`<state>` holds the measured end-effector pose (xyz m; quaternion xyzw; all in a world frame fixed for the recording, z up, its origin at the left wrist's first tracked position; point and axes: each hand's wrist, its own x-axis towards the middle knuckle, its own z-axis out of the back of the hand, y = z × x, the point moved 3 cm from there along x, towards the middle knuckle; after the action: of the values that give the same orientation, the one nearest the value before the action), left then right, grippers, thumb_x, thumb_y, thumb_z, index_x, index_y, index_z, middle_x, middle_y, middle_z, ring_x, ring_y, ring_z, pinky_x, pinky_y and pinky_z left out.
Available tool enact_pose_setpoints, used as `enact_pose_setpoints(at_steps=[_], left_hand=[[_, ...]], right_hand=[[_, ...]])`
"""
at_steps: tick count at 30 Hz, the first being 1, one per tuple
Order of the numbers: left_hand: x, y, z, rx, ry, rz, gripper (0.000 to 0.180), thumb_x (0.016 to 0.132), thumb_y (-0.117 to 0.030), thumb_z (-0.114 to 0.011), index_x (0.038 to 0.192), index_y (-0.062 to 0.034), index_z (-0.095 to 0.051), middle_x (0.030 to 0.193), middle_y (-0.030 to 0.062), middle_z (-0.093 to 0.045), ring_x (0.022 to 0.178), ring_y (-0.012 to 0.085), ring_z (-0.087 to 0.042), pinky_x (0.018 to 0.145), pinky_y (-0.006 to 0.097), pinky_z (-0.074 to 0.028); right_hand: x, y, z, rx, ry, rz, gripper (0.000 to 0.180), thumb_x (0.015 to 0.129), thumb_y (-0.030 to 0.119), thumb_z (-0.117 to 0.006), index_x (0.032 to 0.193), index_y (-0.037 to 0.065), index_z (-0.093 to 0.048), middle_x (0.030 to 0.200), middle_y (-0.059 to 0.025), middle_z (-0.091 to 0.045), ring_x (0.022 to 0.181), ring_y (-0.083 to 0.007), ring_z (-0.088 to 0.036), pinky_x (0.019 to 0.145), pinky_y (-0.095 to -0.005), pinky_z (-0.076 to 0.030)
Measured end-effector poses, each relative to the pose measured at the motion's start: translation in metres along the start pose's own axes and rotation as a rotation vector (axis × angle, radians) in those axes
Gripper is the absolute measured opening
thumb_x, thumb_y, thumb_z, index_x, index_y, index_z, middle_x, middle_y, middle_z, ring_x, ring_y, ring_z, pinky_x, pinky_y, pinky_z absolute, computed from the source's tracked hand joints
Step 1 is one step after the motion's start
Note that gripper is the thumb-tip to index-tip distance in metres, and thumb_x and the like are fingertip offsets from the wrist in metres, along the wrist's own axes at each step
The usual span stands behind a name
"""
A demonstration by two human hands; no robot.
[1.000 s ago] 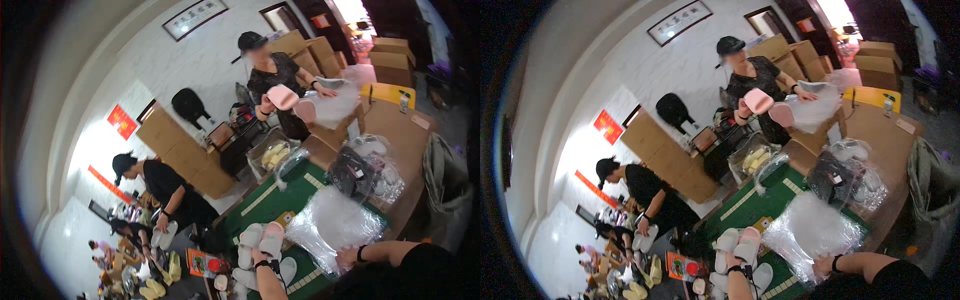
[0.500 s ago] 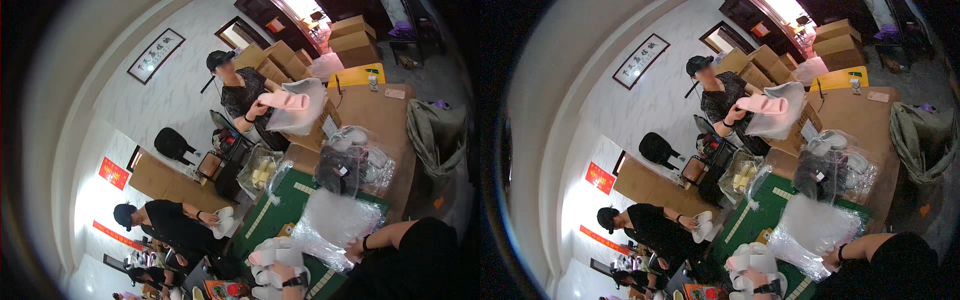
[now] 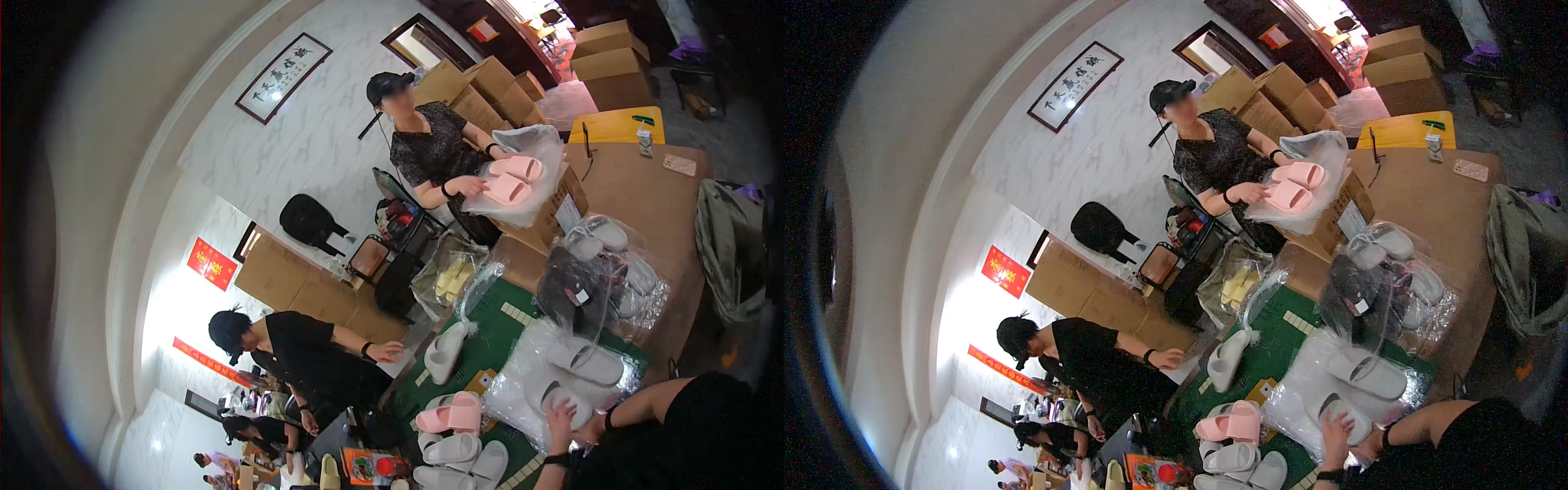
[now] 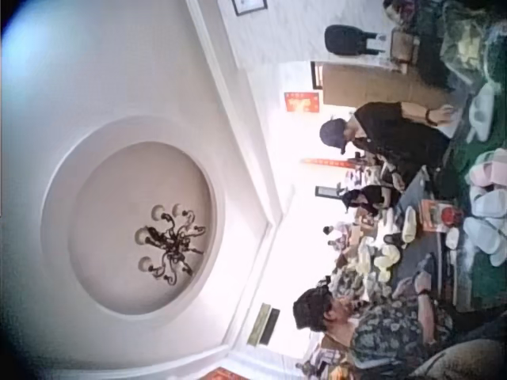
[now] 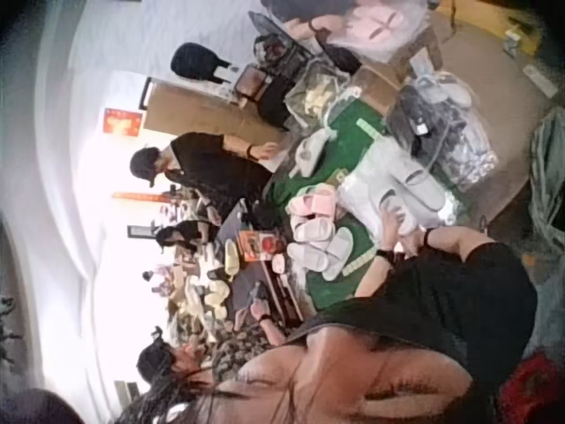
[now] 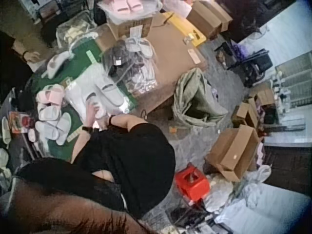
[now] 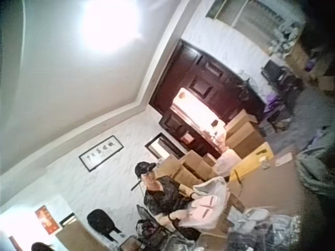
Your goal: Pack manufactured slippers into plastic bags and shipping sacks.
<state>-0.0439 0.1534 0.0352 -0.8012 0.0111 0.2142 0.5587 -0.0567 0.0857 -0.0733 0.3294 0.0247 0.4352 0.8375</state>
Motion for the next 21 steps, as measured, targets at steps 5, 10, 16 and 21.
enact_pose_setpoints(at_steps=[5,10,16,21], left_hand=[[-0.025,0.086,0.077,1.018,0.261,-0.357,0.024,0.084,-0.020,-0.047,0.093,-0.0011,-0.058,0.081,0.0139,-0.060,0.073,0.0314,-0.056,0.067,0.037,-0.044],[-0.058,0.098,0.056,1.178,0.202,-0.875,0.022,0.082,-0.020,-0.049,0.088,-0.0008,-0.059,0.074,0.0154,-0.060,0.075,0.0320,-0.057,0.069,0.039,-0.044],[-0.034,0.158,0.094,1.021,0.049,-0.216,0.032,0.081,-0.020,-0.051,0.103,0.0040,-0.051,0.088,0.0169,-0.058,0.074,0.0238,-0.057,0.058,0.033,-0.046],[-0.058,0.092,0.041,1.450,0.232,-0.226,0.041,0.079,-0.019,-0.051,0.116,-0.0020,-0.043,0.117,0.0259,-0.040,0.098,0.0421,-0.047,0.085,0.045,-0.041]], right_hand=[[-0.054,-0.083,-0.085,0.657,1.143,0.118,0.030,0.069,0.023,-0.056,0.095,0.009,-0.059,0.096,-0.0154,-0.058,0.095,-0.0306,-0.052,0.077,-0.0385,-0.042],[0.039,-0.019,0.118,-0.019,0.153,-0.328,0.032,0.071,0.038,-0.055,0.091,0.016,-0.063,0.100,-0.0211,-0.055,0.094,-0.0365,-0.051,0.076,-0.0436,-0.042],[0.091,-0.010,0.076,-0.015,0.303,-0.273,0.040,0.067,0.041,-0.056,0.100,0.021,-0.063,0.122,-0.0289,-0.035,0.113,-0.0471,-0.030,0.093,-0.0557,-0.023],[0.096,-0.007,0.074,0.001,0.163,-0.566,0.042,0.065,0.036,-0.055,0.099,0.013,-0.062,0.132,-0.0328,-0.022,0.120,-0.0492,-0.021,0.096,-0.0546,-0.020]])
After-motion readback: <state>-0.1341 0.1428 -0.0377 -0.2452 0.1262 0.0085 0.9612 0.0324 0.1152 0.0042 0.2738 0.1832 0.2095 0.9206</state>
